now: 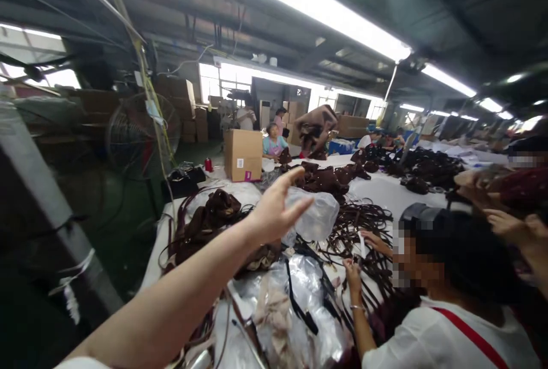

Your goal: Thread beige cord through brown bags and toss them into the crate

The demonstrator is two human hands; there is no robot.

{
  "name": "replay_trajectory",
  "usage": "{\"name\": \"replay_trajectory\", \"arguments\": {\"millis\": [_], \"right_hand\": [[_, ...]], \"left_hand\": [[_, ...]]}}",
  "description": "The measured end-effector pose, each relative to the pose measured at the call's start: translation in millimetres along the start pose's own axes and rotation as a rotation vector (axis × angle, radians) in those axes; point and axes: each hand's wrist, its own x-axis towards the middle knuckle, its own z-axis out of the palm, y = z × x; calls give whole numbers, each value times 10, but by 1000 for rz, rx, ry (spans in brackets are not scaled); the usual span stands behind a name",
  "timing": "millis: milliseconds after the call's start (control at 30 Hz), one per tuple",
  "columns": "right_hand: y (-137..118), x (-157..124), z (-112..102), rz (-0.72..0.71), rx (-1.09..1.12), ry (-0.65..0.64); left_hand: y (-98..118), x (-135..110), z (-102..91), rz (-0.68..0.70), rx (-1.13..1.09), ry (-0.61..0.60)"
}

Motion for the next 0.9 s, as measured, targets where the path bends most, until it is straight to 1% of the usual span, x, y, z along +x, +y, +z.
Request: {"name": "replay_trajectory", "arguments": {"millis": [33,67,100,133,167,233,267,300,333,367,433,500,567,633,667,700,767,800,833,867,900], "right_hand": [[166,56,91,-18,9,56],[335,99,185,-35,20,105],[500,129,277,-49,36,143],[653,149,359,-61,54,172],[789,161,428,-70,77,193],[1000,168,520,-80,130,220],[1076,168,544,-88,157,233],[1135,168,558,-98,173,246],[1183,170,564,-109,172,260],[1223,176,567,-121,153,270],[1292,201,571,-143,89,278],[1350,236,583,-143,69,270],[1387,271,606,-135,140,260],[1389,300,632,-133,223,261],[1375,314,643,-139,246,256],[1349,328,649,-142,258,260],[1268,354,639,-128,270,294],[1213,362,620,-108,279,314],[1148,364,592,-80,288,301],[1076,361,557,-47,293,248],[998,353,517,-15,293,159]], "left_hand": [[16,-203,151,-13,37,-118],[-29,-455,280,-44,81,-222],[-134,-739,377,-93,131,-302],[-291,-1035,438,-176,183,-344],[-489,-1324,463,-293,233,-361],[-951,-1812,424,-574,323,-380],[-1188,-1985,376,-699,378,-394],[-1416,-2104,323,-801,435,-409],[-1629,-2168,275,-880,494,-424],[-1824,-2183,240,-936,553,-442],[-2161,-2096,234,-996,645,-477],[-2427,-1918,331,-1016,685,-506],[-2618,-1739,523,-1022,675,-530],[-2742,-1635,772,-1009,653,-559],[-2785,-1624,899,-1006,641,-566],[-2821,-1638,1017,-1004,624,-559],[-2873,-1715,1191,-1010,554,-496],[-2885,-1759,1233,-1025,512,-451],[-2885,-1795,1239,-1040,471,-407],[-2867,-1819,1202,-1047,441,-370],[-2829,-1829,1122,-1054,430,-339]]}}
